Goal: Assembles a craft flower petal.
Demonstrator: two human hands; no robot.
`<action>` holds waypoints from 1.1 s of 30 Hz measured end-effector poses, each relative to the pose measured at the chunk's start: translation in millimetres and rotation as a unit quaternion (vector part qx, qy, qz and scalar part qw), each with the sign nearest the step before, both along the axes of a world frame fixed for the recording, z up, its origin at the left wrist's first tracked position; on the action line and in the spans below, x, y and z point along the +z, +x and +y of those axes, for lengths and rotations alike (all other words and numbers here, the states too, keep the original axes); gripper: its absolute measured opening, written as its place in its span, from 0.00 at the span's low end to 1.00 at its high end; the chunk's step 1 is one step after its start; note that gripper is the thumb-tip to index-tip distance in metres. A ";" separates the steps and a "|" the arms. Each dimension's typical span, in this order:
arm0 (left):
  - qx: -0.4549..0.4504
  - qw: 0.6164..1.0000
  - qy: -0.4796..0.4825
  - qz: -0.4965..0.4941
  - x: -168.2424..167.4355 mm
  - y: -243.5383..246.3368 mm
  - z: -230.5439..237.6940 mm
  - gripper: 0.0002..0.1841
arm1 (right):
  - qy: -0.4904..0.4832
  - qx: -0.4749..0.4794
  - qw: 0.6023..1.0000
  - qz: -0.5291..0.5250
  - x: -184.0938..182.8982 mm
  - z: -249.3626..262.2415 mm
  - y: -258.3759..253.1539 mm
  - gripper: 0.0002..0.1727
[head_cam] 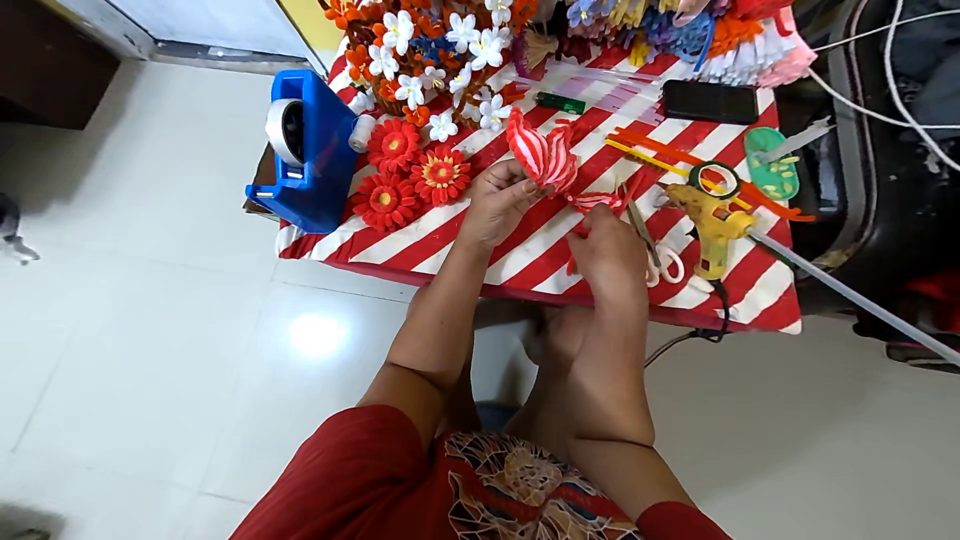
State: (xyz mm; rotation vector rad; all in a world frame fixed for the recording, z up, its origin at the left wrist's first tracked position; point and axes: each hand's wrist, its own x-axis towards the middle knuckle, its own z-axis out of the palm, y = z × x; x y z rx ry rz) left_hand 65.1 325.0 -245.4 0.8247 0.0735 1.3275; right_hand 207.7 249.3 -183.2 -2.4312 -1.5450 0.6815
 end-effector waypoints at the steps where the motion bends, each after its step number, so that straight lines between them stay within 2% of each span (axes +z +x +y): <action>1: 0.001 1.000 0.000 -0.001 -0.1 -0.5 0.0 0.08 | -0.004 -0.001 1.000 -0.001 0.9 0.0 1.5 0.15; 5: -0.001 1.000 0.007 -0.003 0.3 -1.5 0.9 0.08 | 0.007 0.006 1.000 0.018 1.1 -2.2 15.6 0.15; 10: -0.002 1.000 0.002 -0.010 3.0 -3.1 1.3 0.07 | 0.090 0.013 0.989 0.113 5.8 -10.0 34.9 0.15; 16: -0.026 0.998 -0.027 -0.055 4.1 2.0 -1.7 0.09 | 0.155 0.008 0.978 0.138 0.1 -11.4 40.4 0.14; 23: -0.066 0.994 -0.040 -0.082 1.8 12.2 -7.6 0.08 | 0.288 0.026 0.928 0.236 -8.6 -8.0 36.3 0.07; 33: -0.066 0.989 -0.043 -0.127 1.0 5.3 -3.0 0.12 | 0.309 0.005 0.926 0.218 -22.3 -1.3 44.6 0.08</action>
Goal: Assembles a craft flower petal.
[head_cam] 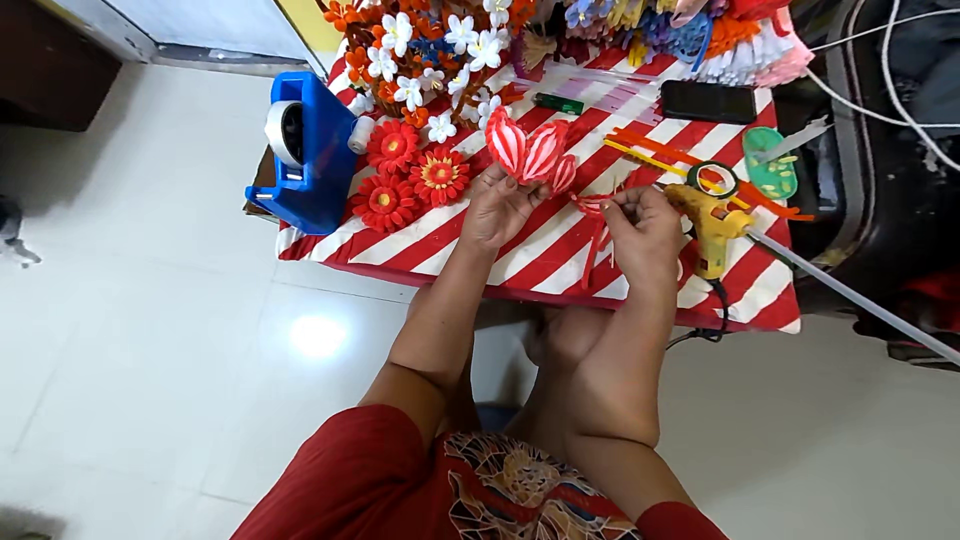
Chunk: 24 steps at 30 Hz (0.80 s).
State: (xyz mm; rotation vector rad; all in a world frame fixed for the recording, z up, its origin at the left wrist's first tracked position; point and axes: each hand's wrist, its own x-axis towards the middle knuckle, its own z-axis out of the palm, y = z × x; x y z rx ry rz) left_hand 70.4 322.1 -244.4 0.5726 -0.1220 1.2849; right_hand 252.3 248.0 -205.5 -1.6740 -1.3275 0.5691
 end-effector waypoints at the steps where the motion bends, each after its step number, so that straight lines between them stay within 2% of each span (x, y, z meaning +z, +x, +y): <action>1: 0.000 1.000 -0.001 -0.006 0.1 -0.8 0.2 0.12 | -0.005 0.001 1.000 -0.003 0.8 0.0 -1.0 0.08; 7: 0.039 0.999 -0.030 -0.011 4.0 -3.3 0.2 0.12 | -0.023 0.017 1.000 -0.013 -1.8 2.1 -1.6 0.08; 10: 0.014 1.000 0.004 -0.020 1.7 -5.4 3.1 0.10 | -0.029 0.011 0.999 -0.019 -2.7 2.7 -0.8 0.09; 13: 0.022 0.999 0.024 0.030 1.9 -1.4 0.4 0.10 | 0.001 0.019 1.000 -0.007 -1.5 1.7 -1.4 0.08; 15: 0.010 0.997 0.046 0.057 -0.6 3.7 -2.3 0.09 | 0.067 0.068 0.993 0.063 0.5 -1.0 -2.3 0.06; 18: -0.030 0.996 0.062 0.060 -5.2 12.1 -5.6 0.08 | 0.138 0.165 0.943 0.255 1.5 -2.8 -2.7 0.08; 19: -0.041 0.996 0.062 0.054 -5.4 14.0 -6.4 0.08 | 0.143 0.178 0.931 0.285 1.6 -2.8 -1.8 0.08; 21: -0.046 0.996 0.058 0.042 -3.9 14.6 -6.7 0.09 | 0.145 0.163 0.936 0.276 1.4 -2.1 0.5 0.08; 24: -0.012 0.998 0.048 0.046 -1.9 9.1 -3.2 0.09 | 0.123 0.094 0.968 0.198 -0.8 -1.7 5.9 0.06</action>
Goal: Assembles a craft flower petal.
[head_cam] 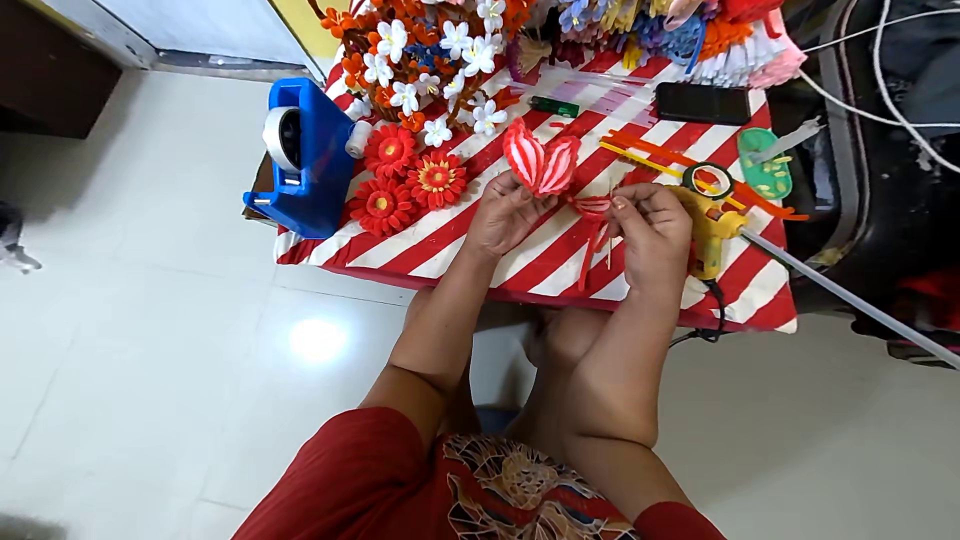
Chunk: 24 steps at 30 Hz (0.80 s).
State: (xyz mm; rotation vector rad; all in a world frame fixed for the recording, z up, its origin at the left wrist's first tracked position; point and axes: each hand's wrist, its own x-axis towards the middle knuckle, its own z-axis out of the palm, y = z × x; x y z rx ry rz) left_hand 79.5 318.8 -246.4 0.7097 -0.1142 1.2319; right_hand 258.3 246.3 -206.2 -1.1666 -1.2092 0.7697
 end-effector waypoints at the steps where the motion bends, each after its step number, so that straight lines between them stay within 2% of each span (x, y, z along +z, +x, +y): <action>1: 0.016 1.000 -0.001 0.005 -0.2 -2.4 1.9 0.09 | -0.009 -0.022 0.999 -0.022 -1.5 0.4 2.0 0.06; 4: 0.051 0.999 -0.008 0.010 0.3 -7.1 4.7 0.08 | -0.034 -0.089 0.991 -0.096 -9.1 4.9 6.7 0.08; 7: 0.053 0.998 -0.031 -0.014 3.1 -8.2 3.3 0.09 | -0.120 -0.150 0.949 -0.251 -7.4 7.6 4.5 0.11; 10: 0.044 0.998 -0.040 -0.026 3.7 -9.9 4.3 0.09 | -0.191 -0.130 0.911 -0.343 -1.6 10.3 0.2 0.14; 16: 0.030 0.998 -0.042 -0.039 1.9 -10.7 5.4 0.11 | -0.217 -0.134 0.897 -0.360 -4.2 14.1 -4.8 0.18; 24: 0.039 0.998 -0.022 -0.043 3.4 -18.9 9.1 0.11 | -0.181 -0.161 0.902 -0.357 -10.1 18.8 -6.6 0.17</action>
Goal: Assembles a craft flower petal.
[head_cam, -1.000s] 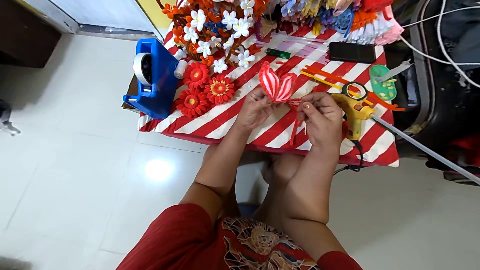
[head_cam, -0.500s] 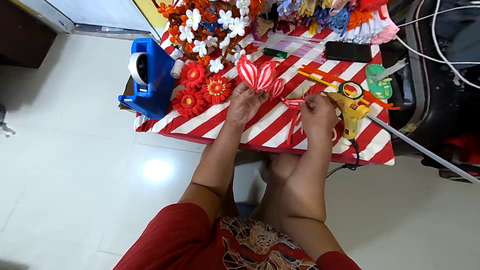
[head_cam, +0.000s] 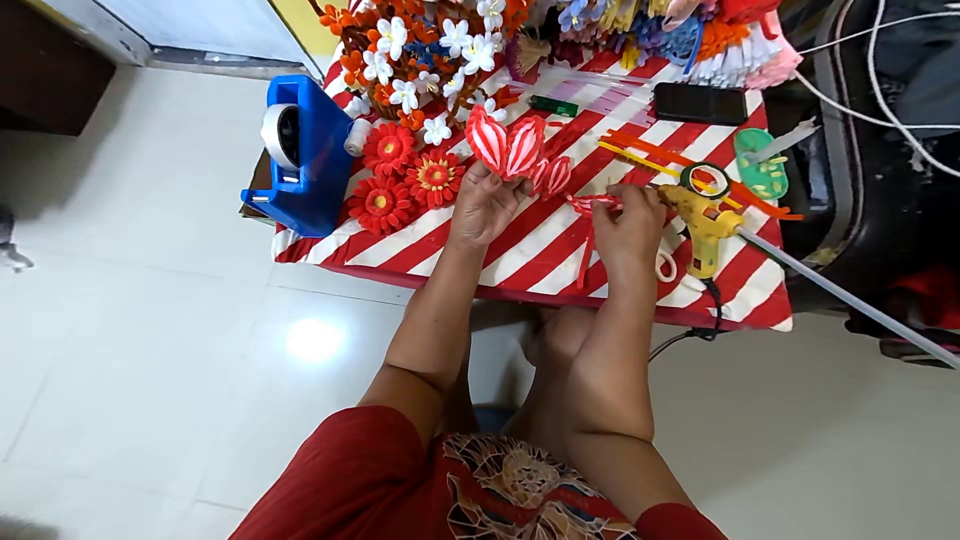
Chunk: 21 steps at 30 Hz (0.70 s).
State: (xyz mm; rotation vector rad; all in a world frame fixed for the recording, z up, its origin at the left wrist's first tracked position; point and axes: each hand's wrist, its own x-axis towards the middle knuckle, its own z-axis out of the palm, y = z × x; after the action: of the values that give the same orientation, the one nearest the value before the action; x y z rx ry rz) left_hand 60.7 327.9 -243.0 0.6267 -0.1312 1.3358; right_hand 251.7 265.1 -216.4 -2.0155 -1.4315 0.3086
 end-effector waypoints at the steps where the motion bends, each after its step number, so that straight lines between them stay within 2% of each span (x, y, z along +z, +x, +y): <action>1: 0.003 1.000 0.004 -0.001 0.6 -0.8 0.4 0.11 | -0.016 -0.007 1.000 -0.005 0.8 0.2 -1.3 0.17; 5: 0.006 1.000 0.006 -0.005 1.3 -2.5 0.4 0.10 | -0.068 -0.038 0.997 -0.015 5.2 0.5 -3.3 0.17; 12: -0.001 1.000 -0.003 -0.006 0.9 -0.4 -0.2 0.10 | -0.029 -0.019 0.995 0.092 5.3 0.3 -3.8 0.17; 14: -0.002 1.000 -0.001 -0.006 1.0 -0.4 -0.1 0.10 | 0.015 0.002 0.996 0.089 5.2 -2.5 -3.9 0.16; 17: -0.004 1.000 0.004 -0.006 0.9 -0.2 -0.2 0.11 | 0.150 0.066 0.983 0.080 1.5 -7.8 0.4 0.10; 19: -0.007 1.000 0.007 -0.008 0.6 0.0 -0.3 0.11 | 0.237 0.124 0.953 0.144 -3.2 -8.2 5.4 0.10; 21: -0.009 1.000 0.008 -0.002 -0.5 0.9 -0.5 0.11 | 0.290 0.199 0.902 0.249 -4.3 -9.2 7.7 0.12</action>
State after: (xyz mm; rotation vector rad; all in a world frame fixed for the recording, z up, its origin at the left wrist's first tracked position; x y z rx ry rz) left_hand 61.5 327.4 -243.5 0.6340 -0.1509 1.3192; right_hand 259.4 255.9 -220.7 -1.0605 -1.3735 0.4648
